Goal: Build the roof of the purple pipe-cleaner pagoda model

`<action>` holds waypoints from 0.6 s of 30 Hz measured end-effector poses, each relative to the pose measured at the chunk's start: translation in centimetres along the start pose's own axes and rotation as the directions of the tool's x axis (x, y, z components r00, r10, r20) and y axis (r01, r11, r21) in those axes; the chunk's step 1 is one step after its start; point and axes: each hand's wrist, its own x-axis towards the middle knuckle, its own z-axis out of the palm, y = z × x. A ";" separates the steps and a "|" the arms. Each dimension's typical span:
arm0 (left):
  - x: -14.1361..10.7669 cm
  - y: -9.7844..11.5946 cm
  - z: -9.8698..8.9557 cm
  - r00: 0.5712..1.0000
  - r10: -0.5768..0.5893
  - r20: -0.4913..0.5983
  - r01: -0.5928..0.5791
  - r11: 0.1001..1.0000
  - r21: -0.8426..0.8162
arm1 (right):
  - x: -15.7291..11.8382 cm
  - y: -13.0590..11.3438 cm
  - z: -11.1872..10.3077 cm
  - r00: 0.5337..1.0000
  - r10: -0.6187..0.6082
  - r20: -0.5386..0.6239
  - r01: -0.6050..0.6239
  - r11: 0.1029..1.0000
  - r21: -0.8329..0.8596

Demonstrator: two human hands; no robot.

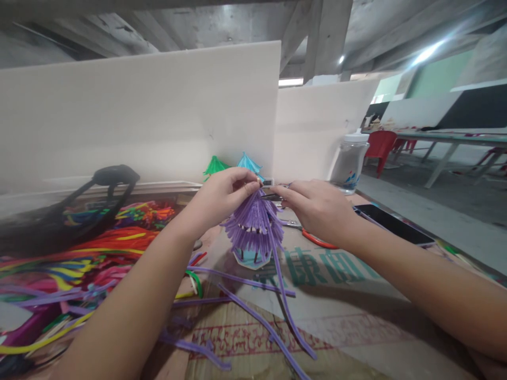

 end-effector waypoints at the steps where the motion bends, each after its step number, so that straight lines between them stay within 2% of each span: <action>1: 0.0 0.0 0.0 1.000 0.000 0.001 0.000 1.000 0.001 | 0.0 0.0 0.0 1.000 0.001 -0.001 -0.001 1.000 -0.003; 18: 0.0 0.0 0.1 1.000 0.007 -0.002 -0.007 1.000 0.017 | -0.1 0.0 0.0 1.000 0.009 0.030 -0.008 1.000 -0.007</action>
